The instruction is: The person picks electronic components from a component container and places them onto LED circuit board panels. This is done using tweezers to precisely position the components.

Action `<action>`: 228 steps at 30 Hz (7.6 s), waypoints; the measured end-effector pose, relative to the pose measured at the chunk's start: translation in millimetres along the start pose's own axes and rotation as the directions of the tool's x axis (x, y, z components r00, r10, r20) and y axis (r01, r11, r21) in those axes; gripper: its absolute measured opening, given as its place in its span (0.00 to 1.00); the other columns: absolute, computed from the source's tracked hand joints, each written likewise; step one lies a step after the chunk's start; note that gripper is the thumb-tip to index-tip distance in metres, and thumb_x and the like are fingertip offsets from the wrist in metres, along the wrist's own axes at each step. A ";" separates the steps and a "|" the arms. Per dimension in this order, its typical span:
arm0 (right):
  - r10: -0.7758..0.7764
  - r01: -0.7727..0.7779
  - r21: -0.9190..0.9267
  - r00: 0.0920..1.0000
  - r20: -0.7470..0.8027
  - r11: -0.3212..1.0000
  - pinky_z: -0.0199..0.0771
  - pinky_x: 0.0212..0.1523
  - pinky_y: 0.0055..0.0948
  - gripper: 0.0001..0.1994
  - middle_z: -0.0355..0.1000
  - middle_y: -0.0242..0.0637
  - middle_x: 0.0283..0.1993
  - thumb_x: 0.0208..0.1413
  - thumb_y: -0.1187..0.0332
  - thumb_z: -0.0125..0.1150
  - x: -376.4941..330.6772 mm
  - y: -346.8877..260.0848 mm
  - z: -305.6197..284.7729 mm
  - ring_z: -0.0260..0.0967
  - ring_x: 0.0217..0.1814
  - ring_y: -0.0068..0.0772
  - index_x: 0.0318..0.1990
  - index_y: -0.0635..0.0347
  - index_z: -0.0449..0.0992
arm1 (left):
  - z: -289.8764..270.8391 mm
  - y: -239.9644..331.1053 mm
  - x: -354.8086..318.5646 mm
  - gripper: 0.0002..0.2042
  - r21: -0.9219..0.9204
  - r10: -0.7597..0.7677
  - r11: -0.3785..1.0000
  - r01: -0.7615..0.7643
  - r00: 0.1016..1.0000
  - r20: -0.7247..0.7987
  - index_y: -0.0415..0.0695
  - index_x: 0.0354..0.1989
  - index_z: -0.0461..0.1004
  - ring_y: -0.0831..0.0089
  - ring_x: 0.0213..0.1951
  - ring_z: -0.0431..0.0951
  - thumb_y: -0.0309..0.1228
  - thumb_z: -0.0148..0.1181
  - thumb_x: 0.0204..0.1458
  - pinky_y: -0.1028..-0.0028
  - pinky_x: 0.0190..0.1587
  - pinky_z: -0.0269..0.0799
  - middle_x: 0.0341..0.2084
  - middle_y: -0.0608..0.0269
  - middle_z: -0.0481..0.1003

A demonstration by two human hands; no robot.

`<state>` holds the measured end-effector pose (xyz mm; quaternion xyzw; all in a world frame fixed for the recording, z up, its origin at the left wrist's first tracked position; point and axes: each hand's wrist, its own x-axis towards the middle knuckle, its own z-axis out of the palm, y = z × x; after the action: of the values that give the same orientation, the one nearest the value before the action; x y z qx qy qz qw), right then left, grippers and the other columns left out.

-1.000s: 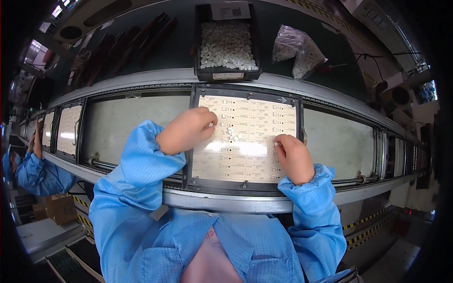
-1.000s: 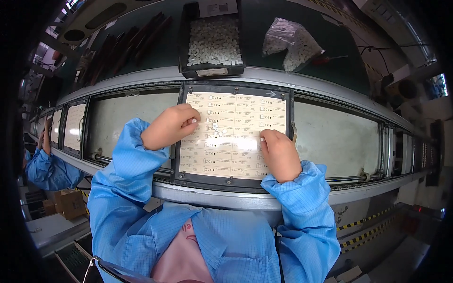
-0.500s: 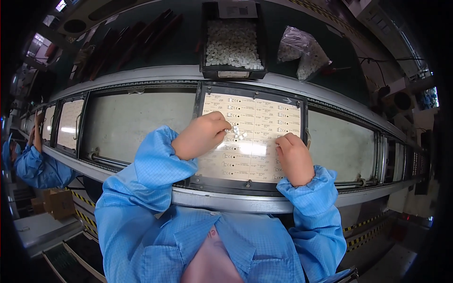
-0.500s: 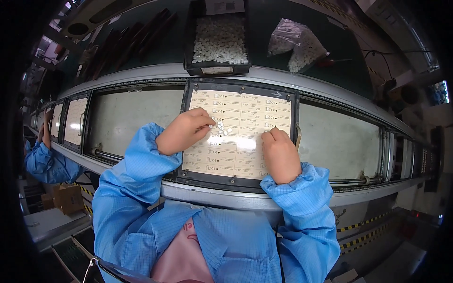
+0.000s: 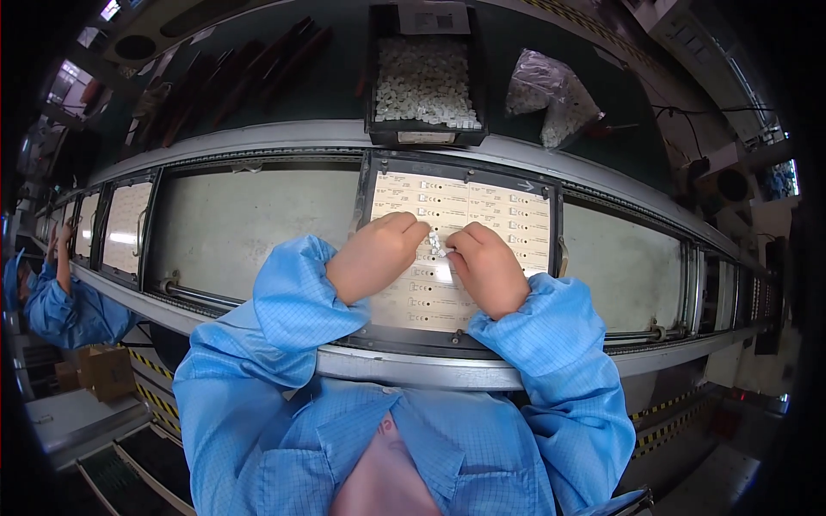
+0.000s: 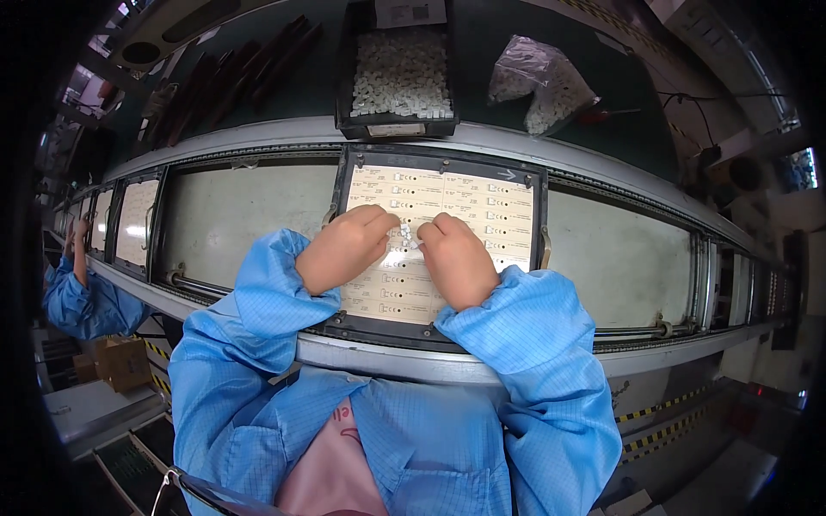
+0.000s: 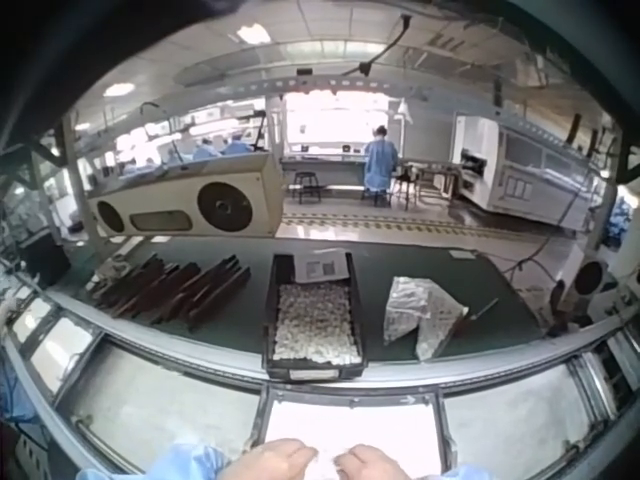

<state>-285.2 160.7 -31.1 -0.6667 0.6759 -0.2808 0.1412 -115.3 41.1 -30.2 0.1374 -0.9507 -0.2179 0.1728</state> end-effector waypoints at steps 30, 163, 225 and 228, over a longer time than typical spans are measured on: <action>0.146 -0.159 -0.162 0.985 -0.087 0.974 0.74 0.39 0.38 0.07 0.72 0.44 0.37 0.49 0.79 0.59 -70.1 7.2 -50.0 0.71 0.38 0.49 0.37 0.65 0.75 | -14.5 23.9 0.7 0.08 -0.241 -0.150 0.954 0.177 0.981 0.125 0.37 0.37 0.72 0.58 0.37 0.75 0.24 0.54 0.48 0.66 0.41 0.73 0.33 0.55 0.73; 0.202 -0.204 -0.132 0.979 -0.031 0.970 0.73 0.38 0.38 0.09 0.71 0.43 0.35 0.46 0.76 0.62 -89.6 -12.1 -71.3 0.70 0.38 0.48 0.38 0.63 0.75 | 13.7 19.5 50.2 0.10 -0.066 0.137 0.989 -0.135 0.990 0.017 0.36 0.37 0.74 0.58 0.39 0.74 0.20 0.57 0.45 0.67 0.45 0.71 0.32 0.52 0.74; 0.276 -0.276 0.022 0.950 -0.143 0.961 0.74 0.39 0.34 0.07 0.71 0.44 0.34 0.46 0.80 0.63 -132.4 5.4 -53.5 0.72 0.36 0.46 0.35 0.66 0.75 | -35.6 58.9 4.7 0.11 -0.045 0.039 0.998 -0.037 0.998 0.055 0.38 0.38 0.71 0.55 0.38 0.71 0.25 0.60 0.45 0.62 0.42 0.68 0.33 0.53 0.68; 0.255 -0.259 -0.010 0.957 -0.135 0.966 0.74 0.38 0.34 0.07 0.71 0.44 0.34 0.46 0.80 0.63 -134.0 7.0 -54.5 0.72 0.36 0.46 0.35 0.66 0.75 | -81.7 33.4 37.5 0.12 0.118 0.098 0.989 -0.084 0.988 -0.121 0.37 0.39 0.72 0.54 0.39 0.73 0.25 0.61 0.46 0.63 0.42 0.70 0.36 0.51 0.69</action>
<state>-312.2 302.2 -16.0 -0.5549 0.7685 -0.2943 0.1222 -123.7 27.5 64.3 0.1170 -0.9538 -0.1467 0.2345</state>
